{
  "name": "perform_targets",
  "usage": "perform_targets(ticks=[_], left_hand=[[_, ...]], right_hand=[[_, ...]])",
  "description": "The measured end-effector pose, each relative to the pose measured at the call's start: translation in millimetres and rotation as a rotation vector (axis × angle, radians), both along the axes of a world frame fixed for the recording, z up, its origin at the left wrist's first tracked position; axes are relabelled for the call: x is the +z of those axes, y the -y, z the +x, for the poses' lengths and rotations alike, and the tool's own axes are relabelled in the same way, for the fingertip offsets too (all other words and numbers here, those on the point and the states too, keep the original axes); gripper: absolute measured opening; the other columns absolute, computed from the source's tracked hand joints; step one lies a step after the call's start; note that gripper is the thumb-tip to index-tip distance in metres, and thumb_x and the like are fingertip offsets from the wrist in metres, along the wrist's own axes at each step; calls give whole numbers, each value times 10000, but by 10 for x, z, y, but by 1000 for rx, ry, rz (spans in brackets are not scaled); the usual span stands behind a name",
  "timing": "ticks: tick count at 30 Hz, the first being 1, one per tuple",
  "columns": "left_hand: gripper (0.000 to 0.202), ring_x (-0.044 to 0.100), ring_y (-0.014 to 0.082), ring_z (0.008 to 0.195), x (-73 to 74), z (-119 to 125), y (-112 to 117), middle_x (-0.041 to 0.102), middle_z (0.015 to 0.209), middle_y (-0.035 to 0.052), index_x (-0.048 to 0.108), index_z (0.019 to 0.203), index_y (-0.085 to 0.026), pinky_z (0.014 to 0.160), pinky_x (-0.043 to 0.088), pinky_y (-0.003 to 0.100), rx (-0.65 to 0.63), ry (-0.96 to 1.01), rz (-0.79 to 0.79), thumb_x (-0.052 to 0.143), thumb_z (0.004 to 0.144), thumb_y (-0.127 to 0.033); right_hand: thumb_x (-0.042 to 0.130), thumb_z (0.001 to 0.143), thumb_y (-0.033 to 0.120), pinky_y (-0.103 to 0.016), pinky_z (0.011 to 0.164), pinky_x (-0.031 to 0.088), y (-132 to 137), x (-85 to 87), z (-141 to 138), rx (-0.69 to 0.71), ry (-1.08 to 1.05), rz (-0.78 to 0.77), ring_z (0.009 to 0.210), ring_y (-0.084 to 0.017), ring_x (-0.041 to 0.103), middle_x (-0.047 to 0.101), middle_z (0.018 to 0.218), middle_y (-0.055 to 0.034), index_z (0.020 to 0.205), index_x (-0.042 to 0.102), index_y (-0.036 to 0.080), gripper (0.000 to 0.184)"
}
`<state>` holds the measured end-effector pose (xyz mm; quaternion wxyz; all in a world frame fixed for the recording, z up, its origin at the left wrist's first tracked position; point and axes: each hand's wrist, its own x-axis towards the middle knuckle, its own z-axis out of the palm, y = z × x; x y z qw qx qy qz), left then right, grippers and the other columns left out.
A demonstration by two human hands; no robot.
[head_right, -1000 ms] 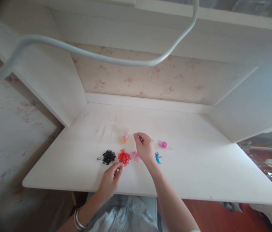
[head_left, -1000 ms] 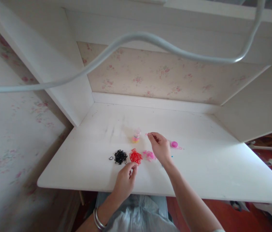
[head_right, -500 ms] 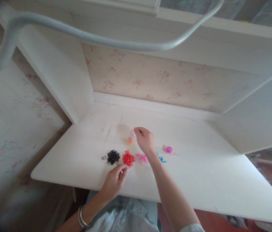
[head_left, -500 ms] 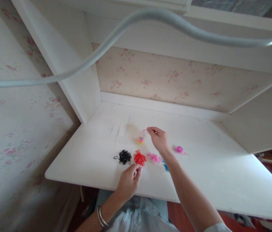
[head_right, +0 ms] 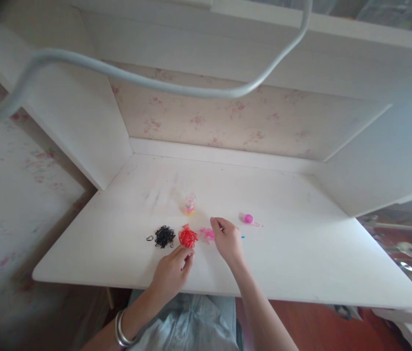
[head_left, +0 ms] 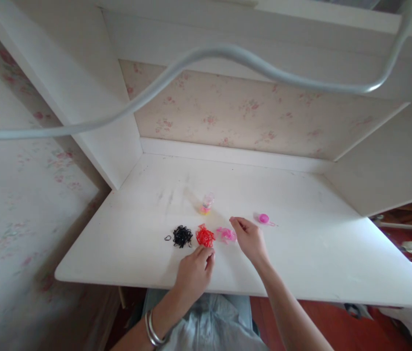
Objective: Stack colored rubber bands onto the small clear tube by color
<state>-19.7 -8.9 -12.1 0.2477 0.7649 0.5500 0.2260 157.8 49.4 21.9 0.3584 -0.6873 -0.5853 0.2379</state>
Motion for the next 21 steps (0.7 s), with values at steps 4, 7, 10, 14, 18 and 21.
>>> perform_targets(ticks=[4,7,10,14,18,21], left_hand=[[207,633,148,745,88,144,-33,643,881,25,602,906,-239,611,433,228,-29,-248,40,400,916,-285],[232,635,157,712,129,248,-82,637,861,37,600,888,-227,579,430,238,-31,-335,57,378,924,-285],[249,638,175,718,133,335,-153,639,889,69,601,927,-211,569,434,250,-23,-386,78,359,927,-267],[267,643,192,731,110,432,-244,635,995,103,603,1029,-211,583,457,277,-57,-393,102,363,914,-211],[289,647,192,739,93,501,-302,628,1027,106,604,1037,-203,594,468,276,-87,-426,106,356,896,-153],[307,647,193,746,85,537,-321,625,1019,102,598,1036,-195,612,475,275,-97,-473,113,350,876,-108]], right_hand=[[403,890,486,-223,562,383,347,-287,79,-23,26,-44,592,-144,548,657,682,-14,799,708,199,429],[398,902,427,-239,657,422,542,-433,85,-20,103,-34,697,-165,604,693,827,-43,849,703,216,375],[381,915,371,-243,679,426,637,-508,68,16,222,-71,749,-172,626,690,863,-49,944,694,229,344],[365,926,329,-232,680,428,635,-562,55,3,291,-68,790,-168,639,692,896,-50,994,685,239,340],[368,934,328,-224,674,435,610,-605,73,-28,285,-21,809,-165,646,692,943,-45,1017,678,244,332],[363,942,324,-224,682,445,596,-612,87,-37,276,-1,835,-164,647,680,1026,-51,1073,657,234,335]])
